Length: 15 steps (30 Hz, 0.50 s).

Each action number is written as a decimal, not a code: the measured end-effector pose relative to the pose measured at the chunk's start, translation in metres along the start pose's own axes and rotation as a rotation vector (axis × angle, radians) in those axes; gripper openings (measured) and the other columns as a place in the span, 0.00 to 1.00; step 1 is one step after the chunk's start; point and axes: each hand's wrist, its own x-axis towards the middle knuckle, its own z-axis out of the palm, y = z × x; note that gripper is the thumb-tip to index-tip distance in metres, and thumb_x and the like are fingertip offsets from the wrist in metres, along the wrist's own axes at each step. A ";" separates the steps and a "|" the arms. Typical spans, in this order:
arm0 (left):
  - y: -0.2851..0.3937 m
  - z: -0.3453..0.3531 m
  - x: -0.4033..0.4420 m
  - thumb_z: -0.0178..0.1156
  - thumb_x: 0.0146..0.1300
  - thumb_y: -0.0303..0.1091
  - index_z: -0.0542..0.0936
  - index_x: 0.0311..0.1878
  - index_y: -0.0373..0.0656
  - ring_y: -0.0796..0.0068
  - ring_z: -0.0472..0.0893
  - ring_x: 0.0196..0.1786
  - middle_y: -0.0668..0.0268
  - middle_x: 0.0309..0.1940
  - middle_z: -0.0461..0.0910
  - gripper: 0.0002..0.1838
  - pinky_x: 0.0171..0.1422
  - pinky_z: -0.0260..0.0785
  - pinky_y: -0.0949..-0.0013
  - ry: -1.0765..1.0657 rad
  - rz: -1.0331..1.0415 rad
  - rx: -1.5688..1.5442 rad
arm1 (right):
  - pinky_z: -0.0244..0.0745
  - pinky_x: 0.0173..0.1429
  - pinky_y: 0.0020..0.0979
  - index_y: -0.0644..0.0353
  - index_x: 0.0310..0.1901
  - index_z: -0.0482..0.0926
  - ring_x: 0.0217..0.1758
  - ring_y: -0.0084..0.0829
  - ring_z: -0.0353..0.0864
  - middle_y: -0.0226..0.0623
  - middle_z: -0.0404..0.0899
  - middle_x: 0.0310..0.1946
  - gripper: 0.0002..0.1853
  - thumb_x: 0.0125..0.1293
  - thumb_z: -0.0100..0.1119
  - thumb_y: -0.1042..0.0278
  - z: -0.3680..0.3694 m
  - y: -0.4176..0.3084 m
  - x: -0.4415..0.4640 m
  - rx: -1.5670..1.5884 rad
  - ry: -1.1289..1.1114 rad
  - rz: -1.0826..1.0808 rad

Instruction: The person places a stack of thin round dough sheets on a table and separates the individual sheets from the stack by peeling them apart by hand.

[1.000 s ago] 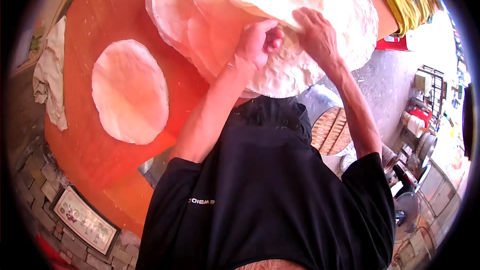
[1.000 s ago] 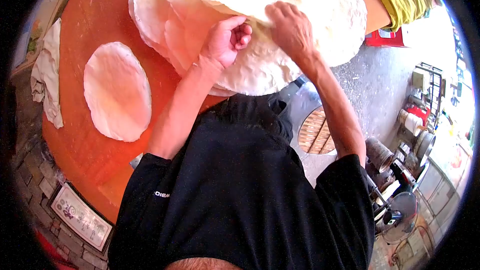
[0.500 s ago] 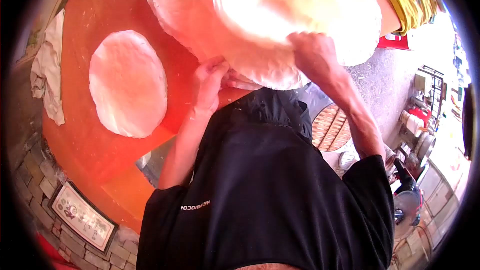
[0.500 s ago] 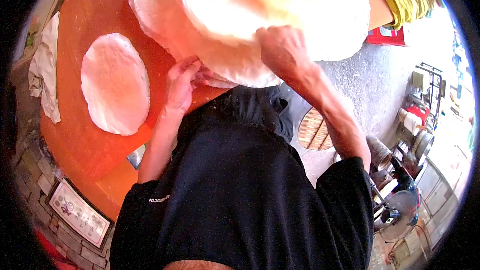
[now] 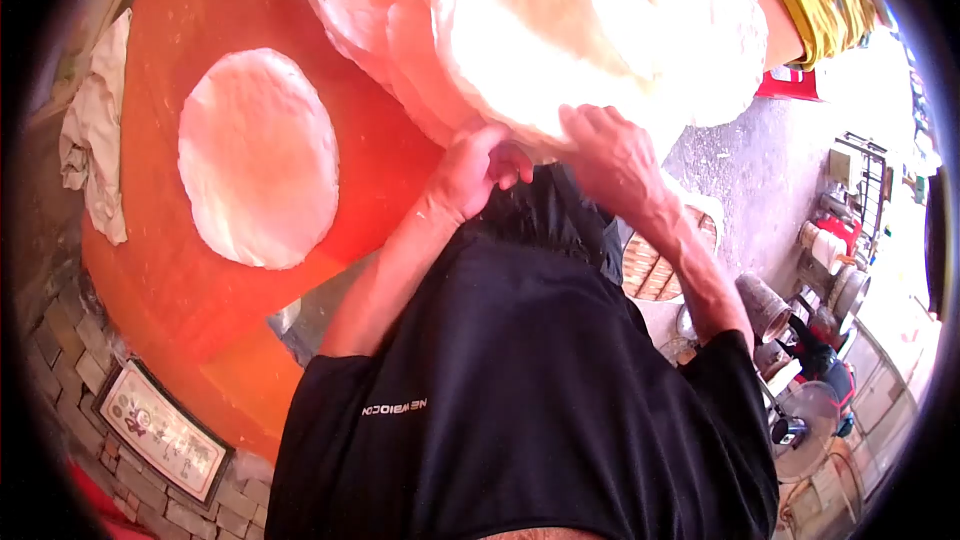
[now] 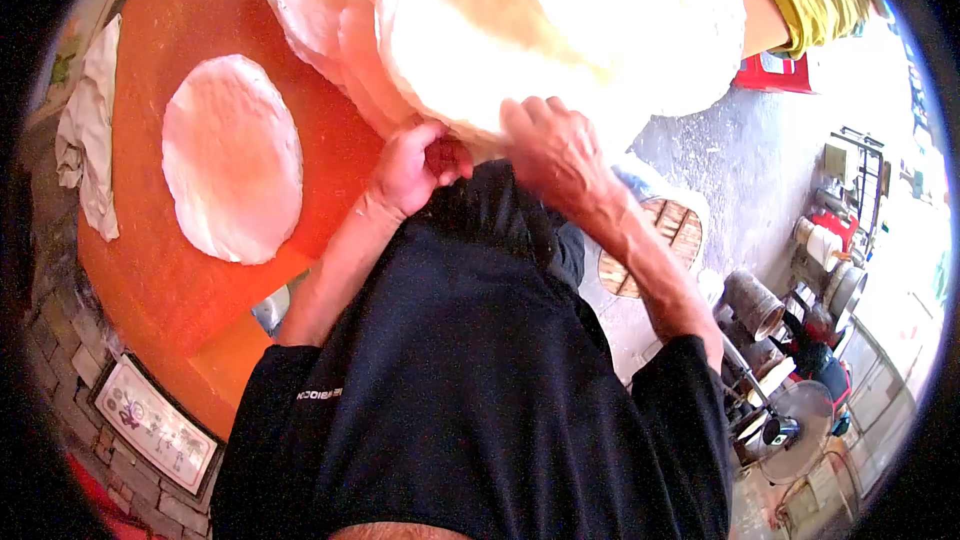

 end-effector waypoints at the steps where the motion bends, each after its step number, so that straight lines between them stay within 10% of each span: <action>1: 0.001 0.004 -0.001 0.46 0.67 0.35 0.75 0.43 0.39 0.73 0.79 0.23 0.62 0.25 0.80 0.12 0.20 0.63 0.77 0.015 0.037 -0.002 | 0.74 0.38 0.45 0.65 0.45 0.71 0.39 0.47 0.77 0.47 0.75 0.36 0.18 0.54 0.58 0.67 0.003 -0.006 -0.003 0.050 0.108 -0.052; 8: 0.017 0.015 -0.002 0.49 0.66 0.35 0.74 0.48 0.39 0.74 0.80 0.26 0.62 0.32 0.81 0.13 0.23 0.65 0.78 -0.034 0.106 0.042 | 0.75 0.43 0.41 0.61 0.45 0.74 0.43 0.42 0.79 0.44 0.78 0.38 0.16 0.55 0.59 0.65 0.014 0.003 0.008 -0.160 0.222 0.011; 12: 0.021 0.008 -0.006 0.52 0.66 0.37 0.73 0.54 0.39 0.76 0.81 0.32 0.61 0.39 0.82 0.17 0.29 0.68 0.80 -0.036 0.150 0.038 | 0.72 0.22 0.35 0.49 0.23 0.80 0.17 0.32 0.77 0.33 0.76 0.15 0.06 0.53 0.55 0.70 -0.073 0.047 0.033 -0.605 -0.014 0.058; 15: 0.028 0.005 -0.005 0.53 0.67 0.37 0.73 0.52 0.40 0.77 0.81 0.34 0.61 0.39 0.81 0.15 0.30 0.69 0.80 0.103 0.170 0.125 | 0.75 0.46 0.29 0.60 0.47 0.76 0.40 0.29 0.80 0.39 0.79 0.39 0.10 0.64 0.54 0.74 -0.198 0.107 0.018 -0.053 0.381 0.042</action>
